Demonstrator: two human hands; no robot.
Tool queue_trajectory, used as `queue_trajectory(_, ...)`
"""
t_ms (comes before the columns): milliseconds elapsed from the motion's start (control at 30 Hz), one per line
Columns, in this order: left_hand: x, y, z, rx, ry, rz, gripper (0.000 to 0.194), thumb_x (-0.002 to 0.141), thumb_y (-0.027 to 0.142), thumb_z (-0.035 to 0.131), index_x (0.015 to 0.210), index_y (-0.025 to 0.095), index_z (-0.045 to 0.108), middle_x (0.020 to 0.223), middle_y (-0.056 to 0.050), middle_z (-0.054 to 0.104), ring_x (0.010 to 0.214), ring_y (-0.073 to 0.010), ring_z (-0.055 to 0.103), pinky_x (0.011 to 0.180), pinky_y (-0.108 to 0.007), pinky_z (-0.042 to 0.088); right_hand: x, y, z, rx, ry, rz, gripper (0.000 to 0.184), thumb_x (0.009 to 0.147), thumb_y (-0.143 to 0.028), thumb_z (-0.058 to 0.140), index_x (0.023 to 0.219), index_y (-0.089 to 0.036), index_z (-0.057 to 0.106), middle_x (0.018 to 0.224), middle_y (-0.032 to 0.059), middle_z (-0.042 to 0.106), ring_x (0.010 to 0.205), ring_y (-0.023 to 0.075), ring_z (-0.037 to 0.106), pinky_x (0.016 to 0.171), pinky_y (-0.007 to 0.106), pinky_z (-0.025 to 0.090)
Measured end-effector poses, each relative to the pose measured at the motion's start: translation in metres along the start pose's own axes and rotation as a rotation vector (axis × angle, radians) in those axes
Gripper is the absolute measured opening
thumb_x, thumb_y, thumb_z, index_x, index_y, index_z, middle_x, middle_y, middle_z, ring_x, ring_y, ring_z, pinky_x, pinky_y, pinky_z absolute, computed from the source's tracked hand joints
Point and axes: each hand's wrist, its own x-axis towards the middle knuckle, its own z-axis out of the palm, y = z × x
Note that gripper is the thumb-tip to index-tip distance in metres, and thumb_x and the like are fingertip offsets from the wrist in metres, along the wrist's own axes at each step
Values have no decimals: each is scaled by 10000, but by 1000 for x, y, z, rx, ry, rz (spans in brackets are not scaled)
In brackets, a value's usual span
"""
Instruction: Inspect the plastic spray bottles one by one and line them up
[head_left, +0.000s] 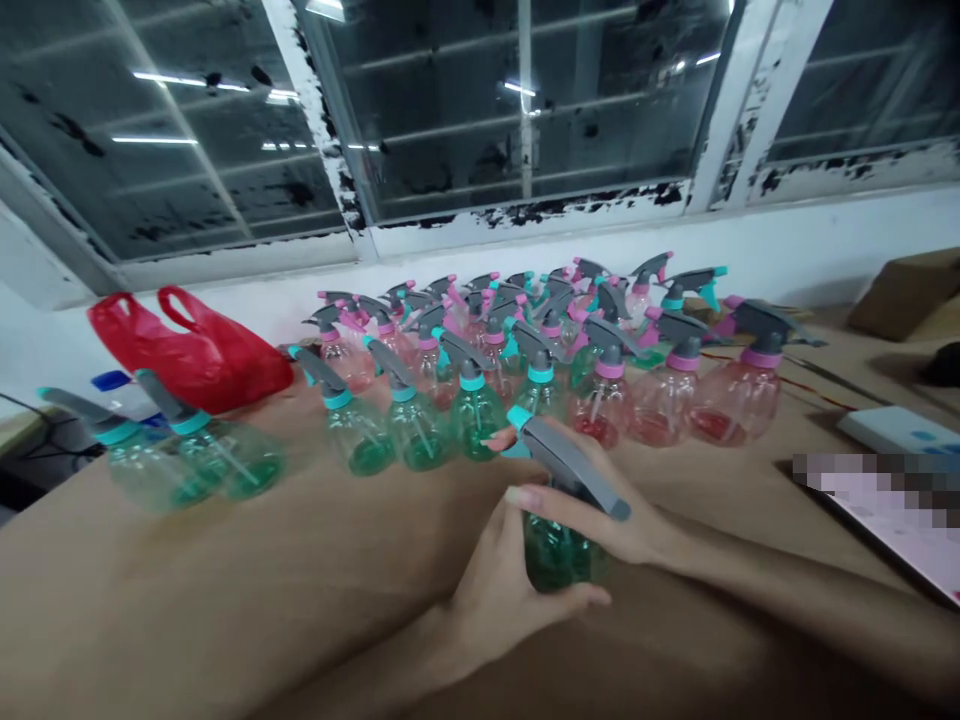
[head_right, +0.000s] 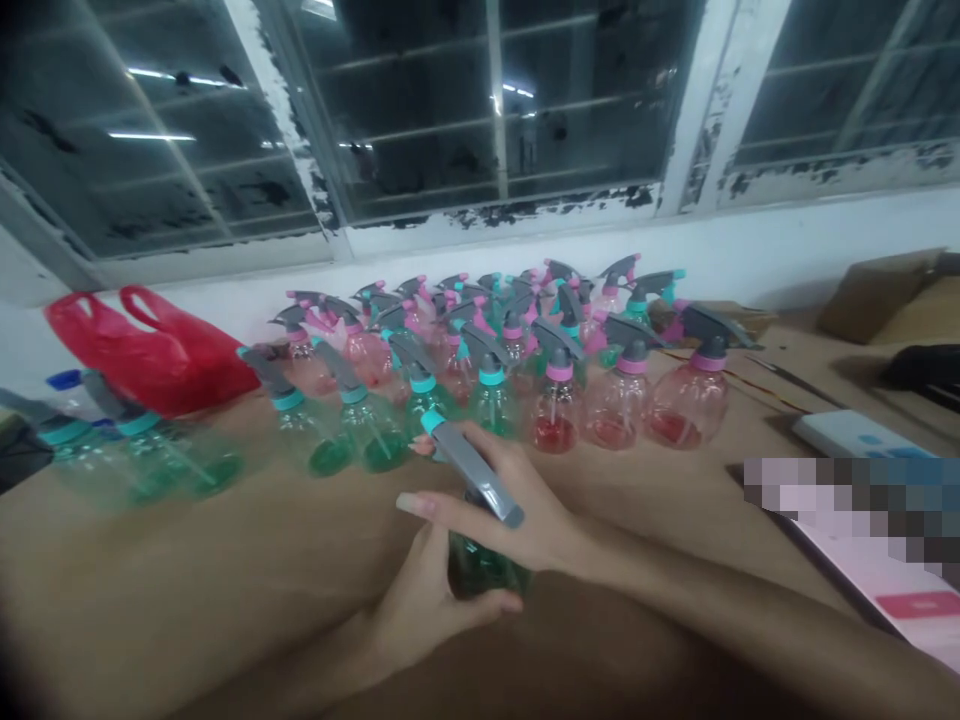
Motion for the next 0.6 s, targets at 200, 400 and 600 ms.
queue_trajectory(200,15,-2,1,25,-29,2,865,644,679,713,1282,171,425,1171,-169,551,1102,-373,532,912,-550,448,5,6,-9,-9,-30,34,297,804,-358,637,1065,-223,593,1142,57,650,1054,201,612,951,350,461)
queue_trajectory(400,16,-14,-29,225,-272,97,891,751,659,625,1411,160,294,1328,-187,482,1213,-373,467,988,-538,376,3,5,-10,-98,-13,87,206,812,-342,606,994,-246,597,769,-3,637,620,157,612,640,328,519)
queue_trajectory(600,5,-32,-46,502,-417,94,948,766,643,613,1473,149,220,1466,-200,336,1337,-366,319,1073,-538,251,2,17,-14,-130,-10,65,180,857,-353,567,1015,-272,595,647,-27,551,527,146,526,513,314,453)
